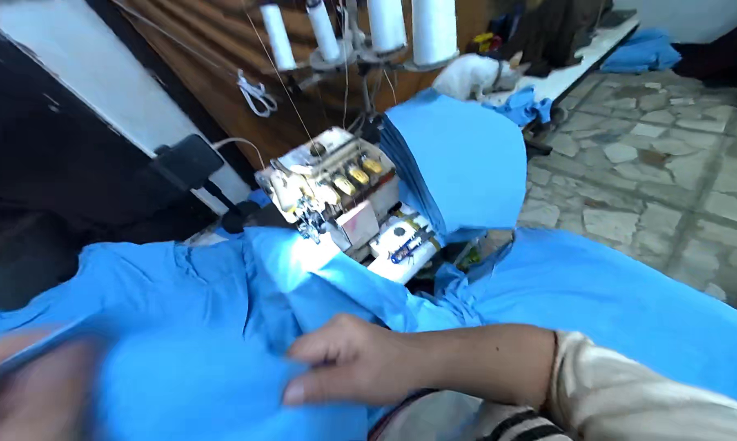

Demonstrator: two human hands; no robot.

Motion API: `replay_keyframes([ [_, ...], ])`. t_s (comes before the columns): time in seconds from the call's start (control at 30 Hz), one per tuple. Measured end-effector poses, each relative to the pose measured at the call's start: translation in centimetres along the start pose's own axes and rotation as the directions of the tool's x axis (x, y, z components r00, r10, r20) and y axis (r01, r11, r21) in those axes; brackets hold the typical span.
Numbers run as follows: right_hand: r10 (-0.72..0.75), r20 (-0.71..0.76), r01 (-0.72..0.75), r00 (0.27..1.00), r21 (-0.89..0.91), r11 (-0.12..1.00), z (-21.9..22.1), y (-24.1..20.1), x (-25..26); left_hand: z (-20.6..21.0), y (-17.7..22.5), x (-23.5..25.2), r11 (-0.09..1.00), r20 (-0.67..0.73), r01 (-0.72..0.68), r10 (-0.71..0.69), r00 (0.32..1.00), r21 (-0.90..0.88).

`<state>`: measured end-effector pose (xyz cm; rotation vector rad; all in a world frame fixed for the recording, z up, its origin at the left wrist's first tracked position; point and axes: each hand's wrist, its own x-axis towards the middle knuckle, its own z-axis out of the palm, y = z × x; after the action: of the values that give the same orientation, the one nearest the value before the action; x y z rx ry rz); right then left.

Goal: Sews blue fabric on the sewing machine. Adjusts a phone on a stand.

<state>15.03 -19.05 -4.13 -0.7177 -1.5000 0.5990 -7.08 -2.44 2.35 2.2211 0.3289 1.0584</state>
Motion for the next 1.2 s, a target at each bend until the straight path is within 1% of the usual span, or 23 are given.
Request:
replay_keyframes([
  [0.03, 0.171, -0.074, -0.172, 0.982, -0.002, 0.985, -0.6, 2.0, -0.6, 3.9, -1.4, 3.2, 0.977, -0.065, 0.010, 0.004, 0.998, 0.215],
  [0.07, 0.358, -0.140, -0.360, 0.923, 0.015, 0.933, -1.1, 4.2, -1.5, 7.2, -3.1, 5.1, 0.933, -0.040, 0.057, -0.046, 0.998, 0.355],
  [0.1, 0.514, -0.193, -0.518, 0.836, 0.034, 0.855, -1.7, 6.2, -2.3, 9.8, -4.9, 6.4, 0.895, 0.032, 0.112, -0.139, 0.990, 0.431],
  [0.13, 0.593, -0.242, -0.605, 0.768, 0.031, 0.796, -2.4, 8.1, -2.8, 11.6, -6.5, 7.4, 0.868, 0.102, 0.163, -0.237, 0.966, 0.470],
  [0.17, 0.619, -0.282, -0.644, 0.733, 0.003, 0.765, -3.3, 9.4, -3.0, 13.0, -7.7, 8.1, 0.853, 0.145, 0.202, -0.305, 0.941, 0.482],
  [0.23, 0.633, -0.330, -0.683, 0.700, -0.052, 0.728, -4.4, 10.6, -3.6, 14.8, -9.0, 8.7, 0.838, 0.184, 0.254, -0.380, 0.907, 0.483],
  [0.33, 0.648, -0.349, -0.710, 0.678, -0.079, 0.700, -5.7, 11.6, -4.2, 15.5, -10.0, 9.1, 0.879, 0.226, 0.217, -0.335, 0.915, 0.425],
  [0.4, 0.634, -0.377, -0.713, 0.675, -0.113, 0.692, -5.6, 11.8, -5.3, 15.5, -10.0, 9.0, 0.904, 0.243, 0.201, -0.307, 0.920, 0.378],
  [0.47, 0.588, -0.402, -0.688, 0.702, -0.166, 0.707, -5.1, 11.6, -6.8, 15.8, -9.3, 9.1, 0.922, 0.262, 0.200, -0.293, 0.920, 0.331],
  [0.5, 0.537, -0.413, -0.653, 0.736, -0.223, 0.723, -4.7, 11.6, -7.6, 16.2, -9.0, 9.1, 0.934, 0.274, 0.167, -0.259, 0.926, 0.317],
  [0.57, 0.363, -0.427, -0.533, 0.828, -0.398, 0.747, -4.2, 12.0, -8.9, 17.2, -9.2, 9.0, 0.946, 0.306, 0.042, -0.146, 0.941, 0.323],
  [0.6, 0.252, -0.436, -0.467, 0.864, -0.505, 0.726, -4.2, 12.2, -9.3, 17.7, -9.6, 9.0, 0.942, 0.316, -0.025, -0.087, 0.945, 0.335],
  [0.63, 0.156, -0.444, -0.423, 0.882, -0.603, 0.676, -4.3, 12.4, -9.4, 18.1, -10.2, 9.1, 0.935, 0.317, -0.077, -0.039, 0.948, 0.346],
  [0.67, 0.104, -0.448, -0.409, 0.888, -0.663, 0.627, -4.6, 12.3, -9.4, 18.4, -10.7, 9.2, 0.933, 0.315, -0.103, -0.012, 0.949, 0.346],
  [0.7, 0.089, -0.455, -0.414, 0.886, -0.690, 0.594, -4.9, 12.4, -9.2, 18.6, -11.1, 9.4, 0.937, 0.313, -0.105, -0.005, 0.950, 0.332],
  [0.73, 0.104, -0.463, -0.432, 0.880, -0.693, 0.576, -5.3, 12.5, -9.1, 18.7, -11.5, 9.5, 0.948, 0.306, -0.095, -0.002, 0.952, 0.304],
  [0.8, 0.214, -0.467, -0.498, 0.858, -0.654, 0.570, -5.9, 12.8, -8.8, 18.9, -12.4, 9.4, 0.975, 0.285, -0.053, -0.011, 0.958, 0.216],
  [0.87, 0.312, -0.439, -0.534, 0.842, -0.604, 0.591, -6.0, 12.8, -8.4, 18.8, -12.8, 9.3, 0.989, 0.279, -0.014, -0.028, 0.960, 0.149],
  [0.9, 0.342, -0.418, -0.537, 0.842, -0.584, 0.609, -5.8, 12.6, -8.3, 18.6, -12.8, 9.2, 0.989, 0.284, -0.002, -0.040, 0.958, 0.145],
  [0.97, 0.353, -0.377, -0.514, 0.856, -0.550, 0.658, -5.2, 12.3, -8.3, 18.0, -12.8, 8.8, 0.983, 0.304, 0.001, -0.058, 0.951, 0.185],
  [1.07, 0.323, -0.332, -0.459, 0.886, -0.540, 0.705, -4.2, 12.0, -8.5, 16.5, -13.0, 8.0, 0.970, 0.351, 0.019, -0.106, 0.930, 0.243],
  [1.13, 0.319, -0.326, -0.452, 0.890, -0.533, 0.715, -3.9, 12.1, -8.7, 16.0, -12.9, 7.5, 0.962, 0.342, 0.076, -0.167, 0.925, 0.264],
  [1.2, 0.297, -0.331, -0.438, 0.896, -0.541, 0.718, -3.8, 12.4, -8.7, 15.9, -12.7, 7.4, 0.956, 0.319, 0.091, -0.181, 0.930, 0.278],
])
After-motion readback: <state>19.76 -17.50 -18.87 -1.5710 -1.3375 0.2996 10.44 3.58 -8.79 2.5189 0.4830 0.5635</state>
